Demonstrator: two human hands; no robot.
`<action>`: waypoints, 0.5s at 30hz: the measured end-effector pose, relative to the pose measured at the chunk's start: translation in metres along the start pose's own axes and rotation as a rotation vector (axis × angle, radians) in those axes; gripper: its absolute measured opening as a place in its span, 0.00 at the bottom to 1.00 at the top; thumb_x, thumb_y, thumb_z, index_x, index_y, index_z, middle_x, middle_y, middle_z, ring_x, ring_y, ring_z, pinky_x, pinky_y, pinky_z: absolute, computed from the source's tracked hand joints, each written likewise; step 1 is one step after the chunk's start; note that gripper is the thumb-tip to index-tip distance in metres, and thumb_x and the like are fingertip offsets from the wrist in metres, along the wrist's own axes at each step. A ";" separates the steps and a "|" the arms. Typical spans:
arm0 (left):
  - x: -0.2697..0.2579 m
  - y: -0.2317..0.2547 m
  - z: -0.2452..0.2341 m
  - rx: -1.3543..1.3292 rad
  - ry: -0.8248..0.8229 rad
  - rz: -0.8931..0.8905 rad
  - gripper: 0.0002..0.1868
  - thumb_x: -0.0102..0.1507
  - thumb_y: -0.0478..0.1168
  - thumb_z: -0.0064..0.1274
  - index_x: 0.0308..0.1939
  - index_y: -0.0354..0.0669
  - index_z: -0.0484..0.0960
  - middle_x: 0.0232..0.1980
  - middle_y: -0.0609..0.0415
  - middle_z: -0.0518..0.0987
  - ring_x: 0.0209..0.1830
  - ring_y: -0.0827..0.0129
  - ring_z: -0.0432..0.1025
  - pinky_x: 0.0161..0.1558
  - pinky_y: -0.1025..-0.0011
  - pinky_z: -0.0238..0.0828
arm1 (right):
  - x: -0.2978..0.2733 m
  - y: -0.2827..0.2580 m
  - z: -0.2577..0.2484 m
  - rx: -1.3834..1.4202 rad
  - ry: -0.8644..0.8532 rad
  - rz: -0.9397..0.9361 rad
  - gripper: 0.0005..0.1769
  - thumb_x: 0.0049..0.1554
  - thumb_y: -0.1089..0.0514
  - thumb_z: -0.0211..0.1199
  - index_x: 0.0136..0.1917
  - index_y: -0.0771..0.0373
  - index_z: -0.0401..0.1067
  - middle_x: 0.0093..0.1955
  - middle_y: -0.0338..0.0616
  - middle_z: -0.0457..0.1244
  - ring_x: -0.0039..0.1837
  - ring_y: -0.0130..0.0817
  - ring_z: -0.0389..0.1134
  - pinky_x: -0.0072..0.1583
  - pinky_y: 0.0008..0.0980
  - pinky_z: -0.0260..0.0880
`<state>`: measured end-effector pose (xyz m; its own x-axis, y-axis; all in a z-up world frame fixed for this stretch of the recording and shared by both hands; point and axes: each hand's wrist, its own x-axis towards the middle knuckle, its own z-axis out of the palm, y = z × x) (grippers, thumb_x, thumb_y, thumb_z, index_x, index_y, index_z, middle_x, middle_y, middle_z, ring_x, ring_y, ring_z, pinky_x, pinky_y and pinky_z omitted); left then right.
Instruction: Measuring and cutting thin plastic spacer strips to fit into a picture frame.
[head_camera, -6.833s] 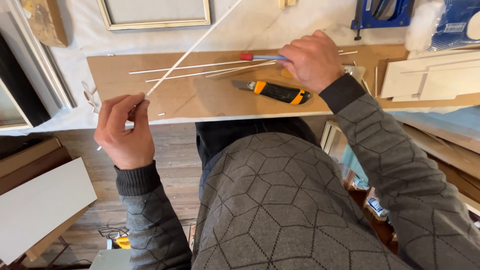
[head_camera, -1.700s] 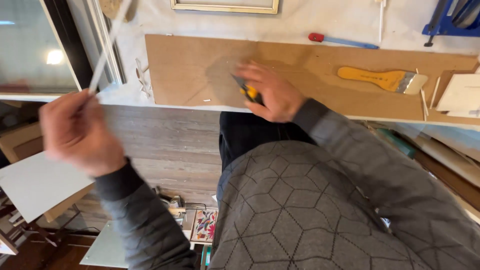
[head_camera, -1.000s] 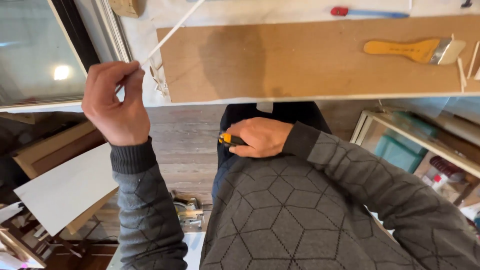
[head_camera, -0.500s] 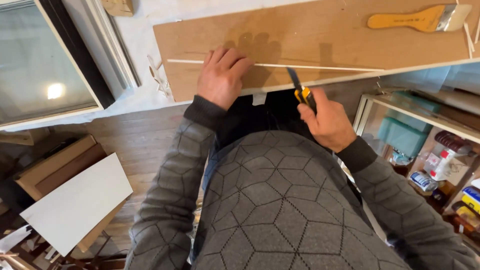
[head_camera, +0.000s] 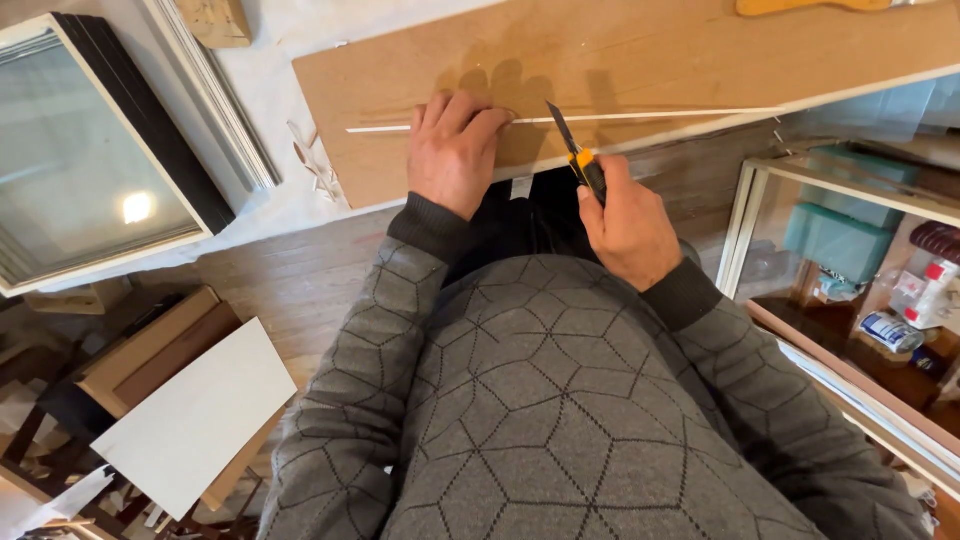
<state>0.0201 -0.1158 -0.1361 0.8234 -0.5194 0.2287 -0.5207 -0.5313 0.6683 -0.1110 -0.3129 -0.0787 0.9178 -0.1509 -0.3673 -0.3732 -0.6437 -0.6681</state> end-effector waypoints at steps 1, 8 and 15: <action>0.001 0.001 -0.001 -0.011 -0.002 -0.016 0.08 0.60 0.34 0.62 0.41 0.49 0.86 0.44 0.61 0.78 0.49 0.60 0.70 0.49 0.61 0.65 | 0.000 0.000 0.001 0.003 0.034 -0.062 0.17 0.66 0.59 0.57 0.64 0.71 0.61 0.43 0.66 0.66 0.46 0.67 0.68 0.46 0.56 0.66; -0.006 0.006 -0.007 -0.041 0.045 -0.075 0.06 0.61 0.34 0.64 0.41 0.45 0.84 0.44 0.57 0.77 0.46 0.60 0.70 0.48 0.62 0.66 | 0.000 0.003 0.001 0.050 0.078 -0.050 0.18 0.66 0.60 0.58 0.64 0.71 0.60 0.42 0.65 0.65 0.46 0.65 0.69 0.46 0.53 0.68; -0.013 0.017 0.004 -0.017 0.047 -0.160 0.07 0.60 0.33 0.63 0.40 0.46 0.84 0.43 0.57 0.77 0.45 0.59 0.70 0.48 0.61 0.66 | 0.003 0.002 0.011 -0.031 0.005 -0.013 0.19 0.65 0.58 0.57 0.65 0.71 0.60 0.42 0.67 0.66 0.46 0.68 0.68 0.46 0.56 0.67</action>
<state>-0.0006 -0.1210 -0.1305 0.9053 -0.3970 0.1509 -0.3784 -0.5928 0.7109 -0.1104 -0.3064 -0.0878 0.9231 -0.1459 -0.3559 -0.3572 -0.6684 -0.6525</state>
